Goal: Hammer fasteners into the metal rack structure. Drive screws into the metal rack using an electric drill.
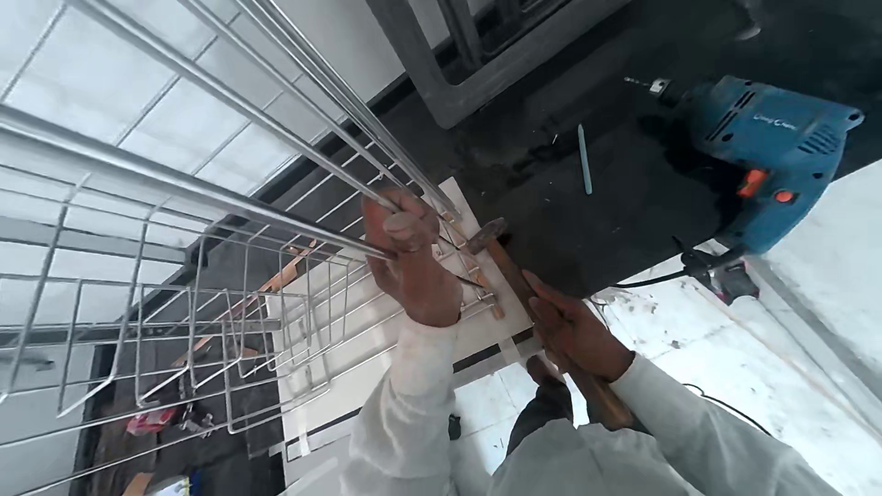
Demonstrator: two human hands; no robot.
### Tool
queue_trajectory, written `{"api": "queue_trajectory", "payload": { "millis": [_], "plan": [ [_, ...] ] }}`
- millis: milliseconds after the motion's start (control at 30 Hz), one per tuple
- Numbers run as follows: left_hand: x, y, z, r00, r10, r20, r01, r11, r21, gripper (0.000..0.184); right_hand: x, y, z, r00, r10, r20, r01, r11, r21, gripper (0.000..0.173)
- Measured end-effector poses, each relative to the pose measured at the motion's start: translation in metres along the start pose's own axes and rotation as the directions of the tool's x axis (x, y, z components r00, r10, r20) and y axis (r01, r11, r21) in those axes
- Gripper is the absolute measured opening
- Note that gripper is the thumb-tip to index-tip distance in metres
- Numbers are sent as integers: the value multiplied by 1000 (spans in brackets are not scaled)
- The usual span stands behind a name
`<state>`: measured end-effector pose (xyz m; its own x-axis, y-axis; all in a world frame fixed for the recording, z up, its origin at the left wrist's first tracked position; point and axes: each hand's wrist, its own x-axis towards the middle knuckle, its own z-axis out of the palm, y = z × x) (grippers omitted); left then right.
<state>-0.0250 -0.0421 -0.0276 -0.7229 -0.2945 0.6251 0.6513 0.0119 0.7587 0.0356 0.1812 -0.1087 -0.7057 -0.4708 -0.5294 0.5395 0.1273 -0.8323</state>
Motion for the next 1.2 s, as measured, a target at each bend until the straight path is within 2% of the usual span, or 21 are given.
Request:
{"api": "queue_trajectory", "payload": {
  "millis": [33,133,200,267,300,333,433,500,567,633,700,733,800,833,867,900,1000,1133,1200],
  "plan": [
    [0,5,14,990,-57,-126,60,998,28,40,1,0,-2,1000,-7,-10,8,1000,23,52],
    [4,-15,-23,983,110,146,-107,994,-28,41,5,8,2,999,-40,-9,41,999,25,52],
    [6,-16,-22,975,126,183,-116,991,-65,40,2,6,-1,1000,-26,9,26,1000,8,52],
    [5,0,9,989,76,124,-71,996,-46,32,-7,1,-3,1000,-4,-27,5,999,36,51],
    [4,14,35,1000,18,-5,-18,1000,-10,29,-12,1,-2,999,-1,-40,3,998,55,52],
    [3,23,50,997,-18,-72,19,1000,16,29,-19,4,-2,999,9,-45,-6,997,79,52],
    [1,28,56,993,-47,-107,49,999,21,26,-43,20,-4,998,33,-48,-24,986,164,52],
    [1,21,47,997,-14,-79,15,1000,19,23,-52,27,-2,998,44,-41,-35,982,186,53],
    [3,-5,4,987,115,111,-113,993,-25,26,-52,29,5,998,56,-14,-53,987,150,53],
    [5,-23,-23,970,180,163,-175,984,-42,30,-48,29,10,999,47,8,-47,993,112,53],
    [6,-22,-23,978,162,131,-157,987,-45,27,-48,31,8,1000,29,11,-30,990,138,53],
    [5,-15,-16,992,107,71,-104,994,-40,24,-50,33,8,1000,19,0,-19,986,163,53],
    [4,1,14,982,-30,-187,31,1000,-1,25,-54,36,10,1000,-8,-22,11,988,156,54],
    [4,-6,-3,999,42,-32,-42,999,-7,26,-55,39,13,1000,-11,-19,14,990,137,55],
    [6,-14,-18,987,117,112,-115,993,-25,28,-56,41,14,1000,-15,-15,17,993,119,55],
    [8,-20,-25,971,163,174,-158,986,-44,30,-57,41,13,1000,-12,-11,14,993,115,54],
    [10,-24,-22,973,177,151,-172,984,-49,31,-54,39,13,999,-17,-41,24,987,160,54],
    [11,-22,-23,963,197,185,-186,980,-73,29,-50,37,14,1000,12,-10,-11,994,105,54],
    [7,-4,6,984,127,122,-121,991,-59,22,-52,33,11,999,38,-14,-36,988,148,54]
  ]
}}
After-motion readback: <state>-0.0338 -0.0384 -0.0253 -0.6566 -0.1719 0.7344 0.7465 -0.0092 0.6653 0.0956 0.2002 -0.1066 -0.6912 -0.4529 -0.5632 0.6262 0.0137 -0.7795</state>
